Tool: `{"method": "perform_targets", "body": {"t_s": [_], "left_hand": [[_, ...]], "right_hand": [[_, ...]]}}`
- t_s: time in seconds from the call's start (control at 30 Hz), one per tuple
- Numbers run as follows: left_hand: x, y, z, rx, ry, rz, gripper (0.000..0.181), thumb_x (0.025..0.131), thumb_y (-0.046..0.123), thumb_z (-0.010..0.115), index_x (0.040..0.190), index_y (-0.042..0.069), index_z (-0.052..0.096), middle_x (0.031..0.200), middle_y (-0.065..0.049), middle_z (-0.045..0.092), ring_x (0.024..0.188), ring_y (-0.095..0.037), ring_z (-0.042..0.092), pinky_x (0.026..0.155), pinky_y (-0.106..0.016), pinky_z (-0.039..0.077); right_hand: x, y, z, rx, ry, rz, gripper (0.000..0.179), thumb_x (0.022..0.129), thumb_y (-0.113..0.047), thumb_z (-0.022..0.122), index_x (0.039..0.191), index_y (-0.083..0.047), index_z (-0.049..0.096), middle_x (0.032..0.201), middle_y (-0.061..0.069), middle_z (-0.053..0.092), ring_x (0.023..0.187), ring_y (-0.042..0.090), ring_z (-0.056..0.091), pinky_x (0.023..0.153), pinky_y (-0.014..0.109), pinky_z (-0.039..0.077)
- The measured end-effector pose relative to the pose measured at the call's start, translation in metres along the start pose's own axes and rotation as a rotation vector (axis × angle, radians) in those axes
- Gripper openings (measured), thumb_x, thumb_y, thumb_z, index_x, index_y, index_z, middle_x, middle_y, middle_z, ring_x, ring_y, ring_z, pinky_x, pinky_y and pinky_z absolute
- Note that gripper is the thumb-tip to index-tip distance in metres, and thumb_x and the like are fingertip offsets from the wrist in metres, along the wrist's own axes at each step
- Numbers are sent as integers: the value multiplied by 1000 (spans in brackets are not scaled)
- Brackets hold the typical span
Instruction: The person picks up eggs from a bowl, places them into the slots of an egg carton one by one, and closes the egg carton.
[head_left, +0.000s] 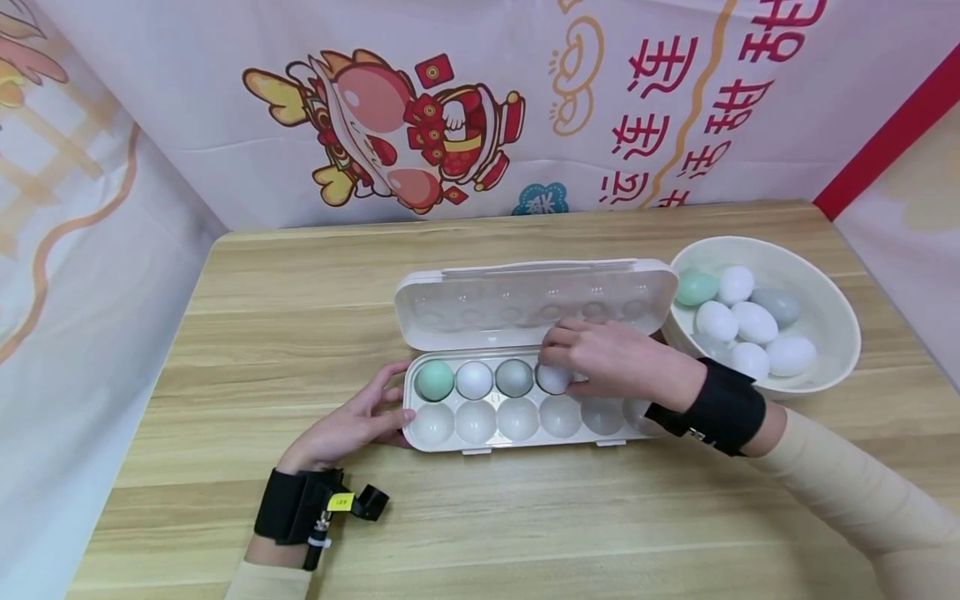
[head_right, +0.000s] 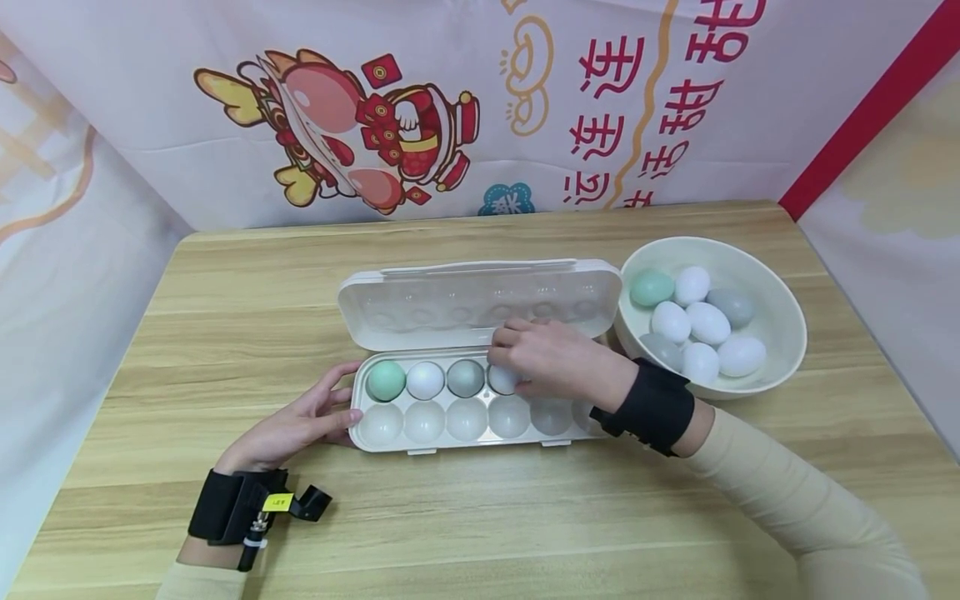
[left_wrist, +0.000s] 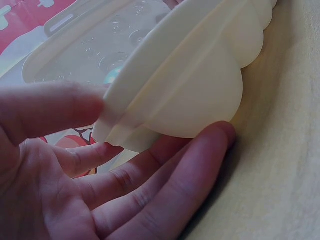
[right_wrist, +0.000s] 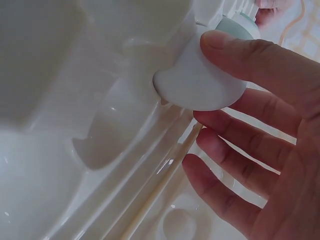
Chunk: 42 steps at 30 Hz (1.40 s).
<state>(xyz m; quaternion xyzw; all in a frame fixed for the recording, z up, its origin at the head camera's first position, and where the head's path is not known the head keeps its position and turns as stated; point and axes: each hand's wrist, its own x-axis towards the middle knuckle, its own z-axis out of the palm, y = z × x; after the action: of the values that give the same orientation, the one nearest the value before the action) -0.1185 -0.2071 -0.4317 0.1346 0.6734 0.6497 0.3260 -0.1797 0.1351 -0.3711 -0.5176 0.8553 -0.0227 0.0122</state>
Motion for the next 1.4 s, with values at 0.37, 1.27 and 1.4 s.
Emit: {"method": "perform_targets", "body": {"t_s": [0.37, 1.27, 1.4], "left_hand": [[1, -1, 1, -6, 6, 2, 58, 95, 10, 48, 142, 18, 15, 140, -31, 32, 104, -35, 57, 82, -46, 54], [0, 0, 0, 18, 5, -10, 60, 96, 11, 48, 143, 16, 12, 140, -35, 29, 103, -37, 57, 82, -47, 54], [0, 0, 1, 11, 4, -15, 60, 95, 12, 48, 143, 18, 12, 140, -33, 29, 103, -37, 57, 83, -47, 54]], "right_hand": [[-1, -2, 1, 3, 4, 10, 42, 69, -24, 79, 105, -11, 62, 107, 6, 63, 100, 23, 52, 69, 38, 55], [-16, 5, -12, 1, 57, 26, 40, 73, -31, 76, 105, -12, 63, 102, 6, 65, 93, 22, 59, 71, 39, 55], [-20, 7, -12, 12, 66, 39, 39, 72, -30, 76, 105, -13, 63, 100, 3, 65, 90, 20, 58, 66, 38, 54]]}}
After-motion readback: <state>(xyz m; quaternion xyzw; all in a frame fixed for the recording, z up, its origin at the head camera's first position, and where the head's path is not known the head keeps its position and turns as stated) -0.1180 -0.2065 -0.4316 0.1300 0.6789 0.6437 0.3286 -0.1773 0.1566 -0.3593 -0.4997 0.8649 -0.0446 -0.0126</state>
